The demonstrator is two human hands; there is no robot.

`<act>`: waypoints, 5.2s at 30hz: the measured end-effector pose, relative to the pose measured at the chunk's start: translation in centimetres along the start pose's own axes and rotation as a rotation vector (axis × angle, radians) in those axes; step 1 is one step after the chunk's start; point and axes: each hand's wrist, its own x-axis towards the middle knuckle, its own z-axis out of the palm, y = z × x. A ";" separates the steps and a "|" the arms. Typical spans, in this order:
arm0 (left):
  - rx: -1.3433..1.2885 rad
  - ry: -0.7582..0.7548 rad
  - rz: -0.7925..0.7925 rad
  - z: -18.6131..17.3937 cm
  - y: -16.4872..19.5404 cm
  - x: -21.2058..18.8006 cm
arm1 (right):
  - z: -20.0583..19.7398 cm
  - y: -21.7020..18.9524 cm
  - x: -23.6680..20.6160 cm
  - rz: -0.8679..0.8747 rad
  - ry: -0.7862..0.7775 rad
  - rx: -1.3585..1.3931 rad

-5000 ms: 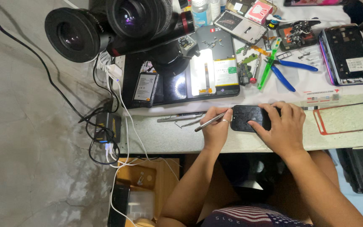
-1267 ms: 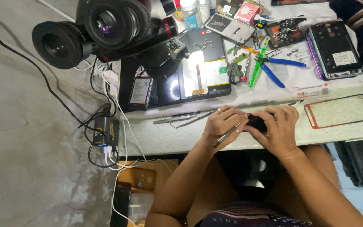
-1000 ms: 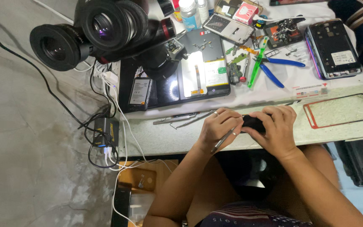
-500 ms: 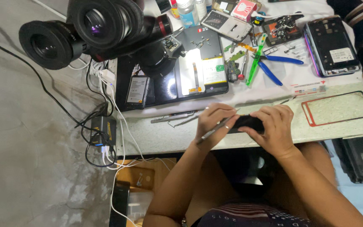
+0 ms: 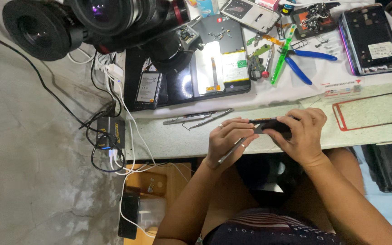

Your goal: The person removes a battery from a disassembled smartphone, places it on the table, and then uses a screwdriver to unscrew screws from the phone's frame. The person continues to manipulate the phone and tools throughout the clip.

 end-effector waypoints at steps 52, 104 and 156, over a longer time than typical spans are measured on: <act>-0.212 -0.248 -0.620 0.6 -0.4 3.6 | -0.1 1.2 -1.8 -0.011 0.026 0.005; -0.156 -0.414 -0.762 1.4 -2.5 5.6 | 0.2 1.8 -1.8 -0.011 0.003 -0.016; 0.656 -0.124 -0.314 -2.3 -13.1 -9.4 | 8.2 2.7 -1.8 -0.056 -0.077 0.080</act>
